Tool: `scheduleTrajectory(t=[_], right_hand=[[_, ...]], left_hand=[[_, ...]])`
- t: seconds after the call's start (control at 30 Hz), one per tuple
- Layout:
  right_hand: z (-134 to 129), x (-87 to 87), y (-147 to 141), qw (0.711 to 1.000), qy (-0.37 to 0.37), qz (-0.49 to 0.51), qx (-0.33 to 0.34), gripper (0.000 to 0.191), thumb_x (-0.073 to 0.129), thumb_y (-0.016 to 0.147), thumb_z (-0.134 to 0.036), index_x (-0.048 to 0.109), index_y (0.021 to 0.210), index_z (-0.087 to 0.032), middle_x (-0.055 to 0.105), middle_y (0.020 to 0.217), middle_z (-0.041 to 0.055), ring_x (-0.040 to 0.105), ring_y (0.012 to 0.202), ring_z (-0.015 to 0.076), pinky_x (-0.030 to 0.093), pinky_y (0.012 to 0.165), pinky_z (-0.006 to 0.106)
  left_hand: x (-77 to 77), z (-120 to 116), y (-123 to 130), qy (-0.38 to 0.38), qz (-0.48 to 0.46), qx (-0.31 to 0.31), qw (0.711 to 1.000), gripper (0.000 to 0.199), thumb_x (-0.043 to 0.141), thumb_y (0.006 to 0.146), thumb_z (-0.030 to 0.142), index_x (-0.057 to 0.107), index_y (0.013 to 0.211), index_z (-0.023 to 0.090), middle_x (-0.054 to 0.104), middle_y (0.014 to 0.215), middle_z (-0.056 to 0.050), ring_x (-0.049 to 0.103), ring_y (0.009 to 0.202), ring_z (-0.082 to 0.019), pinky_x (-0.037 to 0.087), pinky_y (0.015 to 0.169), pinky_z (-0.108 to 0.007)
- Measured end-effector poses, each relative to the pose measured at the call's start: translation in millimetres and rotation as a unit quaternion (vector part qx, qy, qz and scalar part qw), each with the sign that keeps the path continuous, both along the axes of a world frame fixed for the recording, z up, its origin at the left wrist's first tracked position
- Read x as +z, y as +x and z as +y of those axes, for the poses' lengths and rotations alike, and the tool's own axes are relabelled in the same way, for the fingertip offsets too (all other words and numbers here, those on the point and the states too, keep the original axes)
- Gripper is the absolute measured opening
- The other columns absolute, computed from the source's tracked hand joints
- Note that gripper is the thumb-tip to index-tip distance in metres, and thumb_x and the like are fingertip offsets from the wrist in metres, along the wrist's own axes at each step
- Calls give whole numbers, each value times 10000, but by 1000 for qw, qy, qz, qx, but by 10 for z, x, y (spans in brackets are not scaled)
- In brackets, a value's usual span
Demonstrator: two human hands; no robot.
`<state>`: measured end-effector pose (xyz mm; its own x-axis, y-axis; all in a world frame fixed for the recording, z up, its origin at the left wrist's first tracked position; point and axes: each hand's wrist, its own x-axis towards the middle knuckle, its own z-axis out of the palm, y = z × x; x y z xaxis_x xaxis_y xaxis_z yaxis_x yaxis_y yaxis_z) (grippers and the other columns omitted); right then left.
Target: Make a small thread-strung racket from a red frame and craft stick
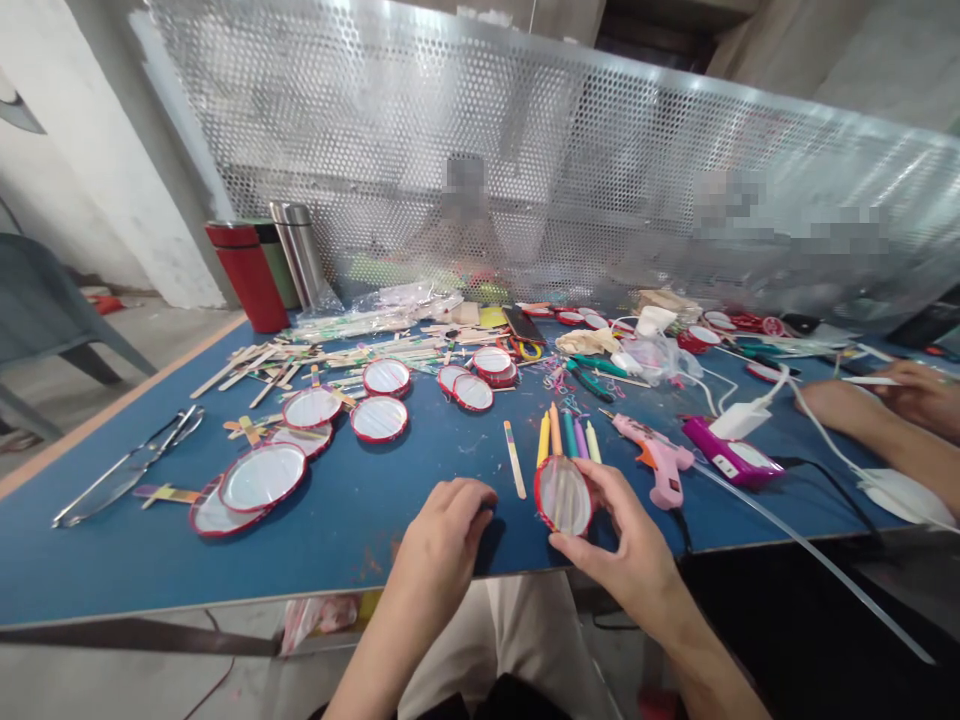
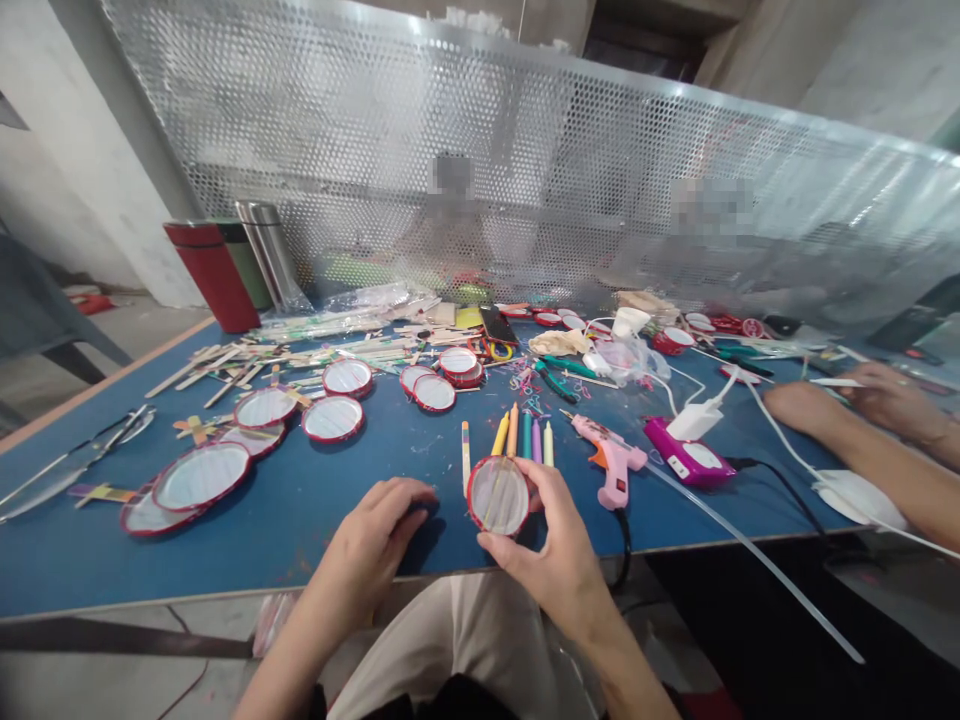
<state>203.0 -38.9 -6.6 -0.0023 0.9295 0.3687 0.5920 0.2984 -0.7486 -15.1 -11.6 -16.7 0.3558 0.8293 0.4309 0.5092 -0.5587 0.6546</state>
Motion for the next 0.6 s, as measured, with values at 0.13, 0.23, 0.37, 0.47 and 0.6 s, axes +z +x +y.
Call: scheduleTrajectory(t=[0.13, 0.23, 0.37, 0.47, 0.6], right_hand=[[40, 65, -46, 984, -85, 134, 76, 612, 707, 748, -315, 450, 1294, -213, 563, 1312, 115, 566, 1179, 267, 508, 952, 384], [103, 113, -98, 977, -122, 153, 89, 616, 722, 735, -329, 456, 1278, -210, 557, 1333, 112, 551, 1209, 263, 496, 975, 374], [221, 140, -118, 989, -120, 73, 41, 593, 706, 739, -350, 459, 1259, -211, 594, 1270, 98, 597, 1130, 252, 505, 942, 371], [297, 129, -93, 995, -92, -24, -31, 554, 698, 724, -358, 492, 1216, -209, 620, 1188, 91, 625, 1025, 261, 520, 872, 397], [336, 137, -49, 993, -55, -101, -32, 547, 690, 718, -366, 497, 1207, -214, 589, 1204, 94, 572, 1091, 284, 479, 926, 438]], left_hand=[[22, -30, 59, 35, 110, -50, 992, 190, 469, 928, 138, 620, 1023, 203, 711, 1001, -36, 570, 888, -201, 457, 825, -347], [65, -67, 72, 48, 163, -59, 984, 208, 511, 928, 192, 608, 1103, 248, 704, 1095, -10, 551, 925, -214, 436, 819, -369], [102, -99, 65, 49, 197, -67, 977, 232, 537, 921, 231, 586, 1142, 278, 680, 1187, 15, 543, 958, -236, 433, 777, -386], [115, -101, 65, 33, 191, -58, 979, 212, 513, 929, 195, 596, 1109, 268, 684, 1178, 18, 551, 949, -233, 443, 781, -394], [138, -49, 88, -3, 158, -43, 987, 191, 524, 906, 124, 606, 1034, 239, 717, 1041, 8, 576, 914, -219, 471, 806, -388]])
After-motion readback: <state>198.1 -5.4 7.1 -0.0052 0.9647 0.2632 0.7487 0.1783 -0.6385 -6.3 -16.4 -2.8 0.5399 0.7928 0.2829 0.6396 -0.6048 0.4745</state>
